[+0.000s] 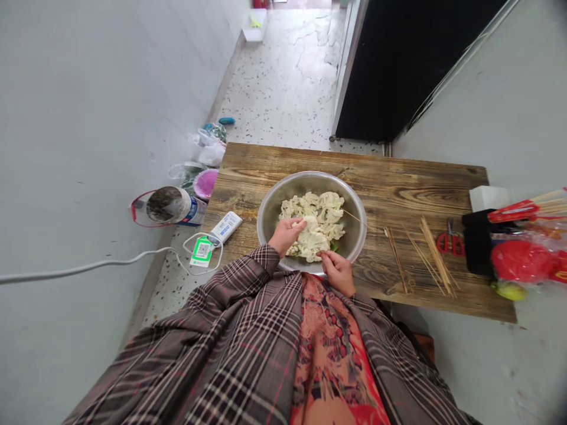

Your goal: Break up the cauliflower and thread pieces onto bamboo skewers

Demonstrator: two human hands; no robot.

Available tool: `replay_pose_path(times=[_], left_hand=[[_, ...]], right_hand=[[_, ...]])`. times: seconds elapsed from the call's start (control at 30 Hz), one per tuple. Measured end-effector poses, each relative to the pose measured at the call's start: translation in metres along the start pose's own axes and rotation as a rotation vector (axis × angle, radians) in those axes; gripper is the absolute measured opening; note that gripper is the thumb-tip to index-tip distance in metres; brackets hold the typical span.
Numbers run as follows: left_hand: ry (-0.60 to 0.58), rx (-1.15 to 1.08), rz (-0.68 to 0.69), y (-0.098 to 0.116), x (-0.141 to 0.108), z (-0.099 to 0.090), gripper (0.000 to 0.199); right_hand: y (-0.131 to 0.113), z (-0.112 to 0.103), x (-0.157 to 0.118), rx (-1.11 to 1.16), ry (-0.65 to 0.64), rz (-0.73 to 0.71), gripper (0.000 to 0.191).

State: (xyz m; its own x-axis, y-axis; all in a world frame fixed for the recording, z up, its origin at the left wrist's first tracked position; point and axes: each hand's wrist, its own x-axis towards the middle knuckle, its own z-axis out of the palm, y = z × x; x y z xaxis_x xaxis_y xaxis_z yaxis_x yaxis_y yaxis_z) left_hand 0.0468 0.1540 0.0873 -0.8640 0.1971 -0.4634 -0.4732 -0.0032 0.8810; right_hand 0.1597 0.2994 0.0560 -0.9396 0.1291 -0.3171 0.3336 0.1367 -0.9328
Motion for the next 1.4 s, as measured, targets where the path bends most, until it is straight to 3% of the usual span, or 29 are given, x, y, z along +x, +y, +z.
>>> replay_pose_path(times=[0.53, 0.7, 0.87, 1.03, 1.23, 1.4], left_hand=[[-0.029, -0.073, -0.047, 0.003, -0.002, 0.003, 0.044], [0.017, -0.014, -0.075, 0.011, 0.008, -0.009, 0.053], [0.058, -0.094, -0.138, 0.005, 0.014, -0.031, 0.060], [0.043, -0.135, -0.227, -0.013, 0.010, -0.037, 0.050], [0.065, -0.177, -0.239, -0.020, 0.007, -0.042, 0.048], [0.104, -0.195, -0.261, -0.025, 0.006, -0.050, 0.045]], right_hand=[[0.006, 0.004, 0.005, 0.060, -0.002, 0.026, 0.040], [0.010, -0.003, 0.017, 0.124, -0.040, 0.025, 0.045], [0.016, -0.039, 0.048, -0.059, 0.119, -0.028, 0.044], [0.013, -0.072, 0.101, -0.365, 0.136, -0.099, 0.040], [-0.001, -0.072, 0.158, -0.736, 0.058, -0.143, 0.036], [-0.005, -0.069, 0.175, -0.885, 0.074, -0.137, 0.030]])
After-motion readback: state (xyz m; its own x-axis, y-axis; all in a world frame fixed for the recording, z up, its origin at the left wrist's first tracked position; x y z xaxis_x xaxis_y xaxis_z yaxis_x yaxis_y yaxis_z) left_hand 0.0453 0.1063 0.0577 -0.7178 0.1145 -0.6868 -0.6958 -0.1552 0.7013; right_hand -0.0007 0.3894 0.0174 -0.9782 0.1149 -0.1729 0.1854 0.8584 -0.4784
